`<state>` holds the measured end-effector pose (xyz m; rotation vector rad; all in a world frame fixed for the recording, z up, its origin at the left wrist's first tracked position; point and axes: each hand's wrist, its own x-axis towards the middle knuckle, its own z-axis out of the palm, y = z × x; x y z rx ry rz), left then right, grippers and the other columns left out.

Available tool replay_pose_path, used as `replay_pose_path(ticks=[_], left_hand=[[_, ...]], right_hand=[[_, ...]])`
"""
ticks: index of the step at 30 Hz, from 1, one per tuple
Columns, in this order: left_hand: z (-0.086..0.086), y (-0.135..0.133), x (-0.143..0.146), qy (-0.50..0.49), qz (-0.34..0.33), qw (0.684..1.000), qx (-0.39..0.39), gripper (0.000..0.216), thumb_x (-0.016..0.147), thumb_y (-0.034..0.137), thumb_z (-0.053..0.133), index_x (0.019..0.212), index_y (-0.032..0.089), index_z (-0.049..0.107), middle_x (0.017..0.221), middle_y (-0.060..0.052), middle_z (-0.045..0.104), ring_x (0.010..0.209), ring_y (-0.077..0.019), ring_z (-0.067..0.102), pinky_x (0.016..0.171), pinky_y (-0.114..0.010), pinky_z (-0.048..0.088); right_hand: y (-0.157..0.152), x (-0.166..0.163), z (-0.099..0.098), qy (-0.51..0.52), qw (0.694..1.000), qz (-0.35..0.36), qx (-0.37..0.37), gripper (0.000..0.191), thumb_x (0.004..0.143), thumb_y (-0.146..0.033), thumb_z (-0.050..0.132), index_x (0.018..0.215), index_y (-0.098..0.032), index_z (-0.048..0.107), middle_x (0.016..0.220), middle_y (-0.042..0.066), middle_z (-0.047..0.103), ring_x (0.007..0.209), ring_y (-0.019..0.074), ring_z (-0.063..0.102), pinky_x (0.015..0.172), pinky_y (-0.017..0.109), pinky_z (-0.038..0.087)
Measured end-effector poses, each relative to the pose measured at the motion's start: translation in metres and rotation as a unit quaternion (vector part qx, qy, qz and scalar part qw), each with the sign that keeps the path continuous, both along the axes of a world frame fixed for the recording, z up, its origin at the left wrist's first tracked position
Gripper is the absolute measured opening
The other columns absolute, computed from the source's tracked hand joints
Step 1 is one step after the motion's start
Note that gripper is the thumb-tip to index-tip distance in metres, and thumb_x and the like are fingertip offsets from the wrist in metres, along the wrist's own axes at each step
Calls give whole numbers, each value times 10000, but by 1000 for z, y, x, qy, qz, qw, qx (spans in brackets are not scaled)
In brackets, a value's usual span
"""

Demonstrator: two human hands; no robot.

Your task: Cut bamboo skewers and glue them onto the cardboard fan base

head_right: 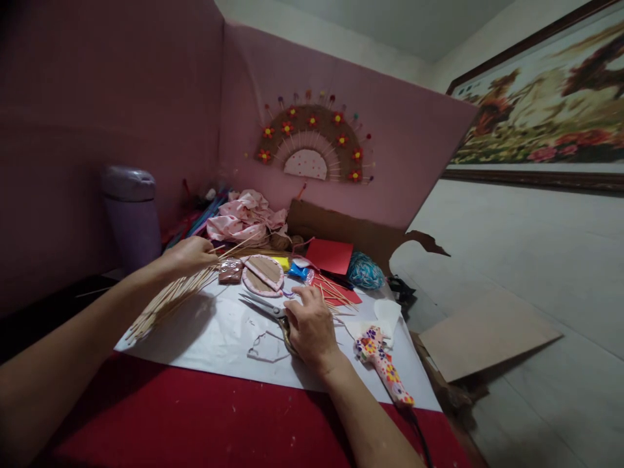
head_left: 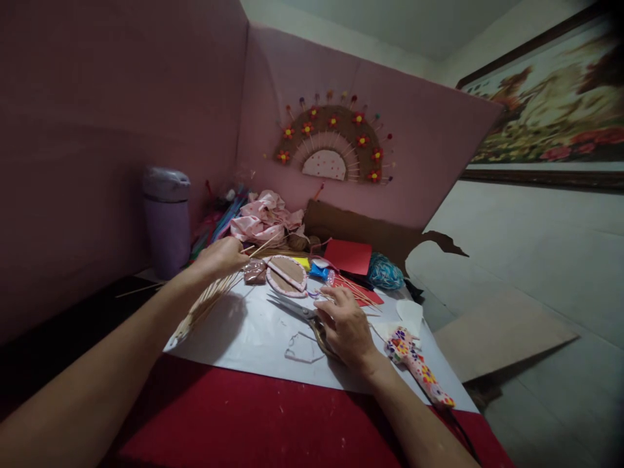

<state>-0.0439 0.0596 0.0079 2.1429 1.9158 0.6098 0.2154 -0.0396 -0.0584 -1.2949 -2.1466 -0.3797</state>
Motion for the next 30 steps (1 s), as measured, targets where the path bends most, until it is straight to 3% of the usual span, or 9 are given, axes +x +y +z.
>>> replay_pose_path(ticks=[4,6,9,11,14,21,30], left_hand=[[10,-5,-5,-214,-55,973,71,249,679,313,543,500,170,445,442,34,376,408,-79,340,425,-222,215],[16,-12,-2,-346,-100,927,102,220,702,317,554,577,162,461,477,41,412,402,-60,319,408,-204,200],[24,-26,8,-521,-185,829,77,173,703,272,595,777,163,483,554,48,483,397,-41,320,392,-173,194],[22,-35,19,-576,-236,781,40,213,718,262,605,869,163,494,586,50,492,410,-34,327,398,-161,200],[8,-45,40,-606,-297,737,-30,208,731,269,617,850,158,487,634,34,512,487,-47,406,452,-164,278],[-33,-57,79,-600,-392,691,-93,187,810,319,557,810,156,465,660,19,505,624,-90,471,613,-233,368],[-33,-63,87,-581,-408,700,-76,256,775,371,602,789,152,470,696,9,497,633,-97,459,606,-241,375]], right_hand=[[0,0,-1,0,1000,2,-9,167,830,-139,522,890,-191,670,1118,112,579,1053,265,466,867,411,436],[0,0,-2,2,1000,5,-13,170,829,-135,522,889,-192,670,1116,114,581,1049,266,468,867,414,433],[1,0,-3,14,1000,18,-17,167,829,-138,523,879,-194,673,1109,117,584,1047,267,471,868,418,426],[2,-1,-4,39,998,36,-21,163,835,-152,524,880,-198,674,1094,113,589,1038,261,480,867,413,422],[1,-5,-4,112,990,73,-42,152,855,-196,525,873,-206,675,982,90,614,962,228,519,841,379,427],[-7,-23,-6,229,962,97,-115,224,890,-271,488,761,-185,650,688,18,541,676,153,499,637,280,391],[-6,-31,-10,287,939,108,-157,217,885,-239,445,735,-169,586,674,0,520,644,135,467,602,253,371]])
